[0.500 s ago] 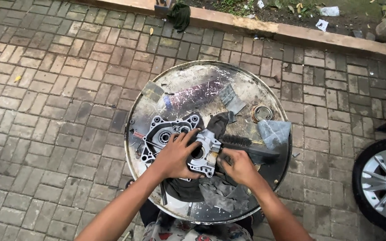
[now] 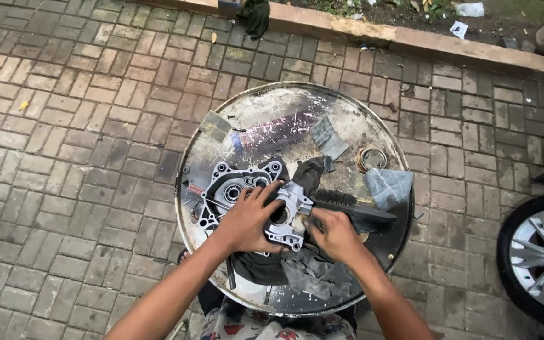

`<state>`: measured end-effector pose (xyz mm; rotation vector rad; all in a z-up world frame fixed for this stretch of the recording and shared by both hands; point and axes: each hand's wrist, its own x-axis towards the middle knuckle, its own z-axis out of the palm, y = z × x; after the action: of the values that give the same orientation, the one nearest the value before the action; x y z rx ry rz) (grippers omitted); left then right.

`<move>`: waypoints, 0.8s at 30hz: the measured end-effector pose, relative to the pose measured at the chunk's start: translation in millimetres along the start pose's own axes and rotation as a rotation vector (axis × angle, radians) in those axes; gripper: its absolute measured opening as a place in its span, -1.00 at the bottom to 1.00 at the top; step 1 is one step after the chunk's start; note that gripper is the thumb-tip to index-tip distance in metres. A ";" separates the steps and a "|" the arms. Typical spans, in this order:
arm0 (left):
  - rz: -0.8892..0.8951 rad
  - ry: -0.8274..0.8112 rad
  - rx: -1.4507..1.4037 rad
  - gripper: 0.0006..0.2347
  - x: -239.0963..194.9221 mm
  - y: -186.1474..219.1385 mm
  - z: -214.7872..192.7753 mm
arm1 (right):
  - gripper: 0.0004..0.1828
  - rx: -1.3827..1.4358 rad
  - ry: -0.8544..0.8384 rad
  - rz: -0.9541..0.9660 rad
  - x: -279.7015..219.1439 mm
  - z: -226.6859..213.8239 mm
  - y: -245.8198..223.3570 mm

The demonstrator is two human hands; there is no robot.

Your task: The person scrubs a metallic mechanical part with a wire brush while holding it on a barrel lid. They then wipe the part with a cloth and continue scrubbing different areas of the component.

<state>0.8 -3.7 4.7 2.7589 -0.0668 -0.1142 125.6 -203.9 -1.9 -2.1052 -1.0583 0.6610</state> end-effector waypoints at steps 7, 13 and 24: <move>-0.006 -0.022 -0.010 -0.23 2.9 1.0 -6.8 | -0.91 -0.030 -0.026 0.001 -2.6 -3.3 -1.6; -0.042 -0.122 0.002 -0.22 9.0 0.0 -12.0 | -0.92 -0.130 -0.031 -0.042 -1.4 24.5 54.2; 0.006 -0.027 -0.032 -0.22 4.8 -2.5 -2.9 | -0.92 -0.124 -0.023 -0.029 0.1 11.8 34.5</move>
<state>6.0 -0.6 6.2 2.7248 -0.0791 -0.1492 134.3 -214.9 -35.5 -2.1886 -1.1669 0.6204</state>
